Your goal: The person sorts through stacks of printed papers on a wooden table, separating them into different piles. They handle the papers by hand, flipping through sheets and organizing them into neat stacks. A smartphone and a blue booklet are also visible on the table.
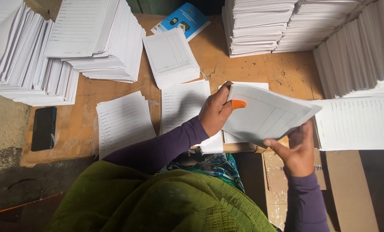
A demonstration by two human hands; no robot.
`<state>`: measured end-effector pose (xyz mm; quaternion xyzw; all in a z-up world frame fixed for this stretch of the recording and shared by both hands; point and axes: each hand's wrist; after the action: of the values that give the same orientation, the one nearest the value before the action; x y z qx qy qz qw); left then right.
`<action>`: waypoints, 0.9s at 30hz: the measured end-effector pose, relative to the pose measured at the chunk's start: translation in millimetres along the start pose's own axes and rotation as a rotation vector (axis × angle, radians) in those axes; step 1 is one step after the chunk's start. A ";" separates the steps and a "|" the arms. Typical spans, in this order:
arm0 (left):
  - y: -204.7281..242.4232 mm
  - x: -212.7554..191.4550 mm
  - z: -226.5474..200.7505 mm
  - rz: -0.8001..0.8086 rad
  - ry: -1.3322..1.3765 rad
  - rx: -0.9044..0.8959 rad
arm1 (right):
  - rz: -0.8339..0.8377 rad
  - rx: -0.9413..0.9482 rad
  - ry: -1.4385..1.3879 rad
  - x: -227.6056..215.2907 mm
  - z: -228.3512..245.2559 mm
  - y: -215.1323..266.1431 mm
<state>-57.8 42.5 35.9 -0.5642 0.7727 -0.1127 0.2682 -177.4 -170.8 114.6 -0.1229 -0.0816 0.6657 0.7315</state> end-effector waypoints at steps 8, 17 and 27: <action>17.2 16.8 -2.1 0.091 0.294 -0.066 | -0.413 0.025 -0.166 12.0 -114.2 5.6; 46.2 41.0 46.8 0.069 0.294 -0.169 | -0.408 0.106 -0.180 10.5 -137.8 5.0; 31.0 36.7 26.0 0.027 0.324 -0.382 | -0.431 0.242 -0.115 24.4 -69.7 -2.7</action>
<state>-77.0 22.1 -11.0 -0.5689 0.8203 -0.0502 0.0309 -152.7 -151.7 47.7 0.0238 -0.0670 0.5050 0.8602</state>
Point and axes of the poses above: each hand's wrist, its own y-axis away from the middle knuckle, its own x-axis out of the palm, z = x × y, and after that the axes turned 11 degrees about -y, right-handed
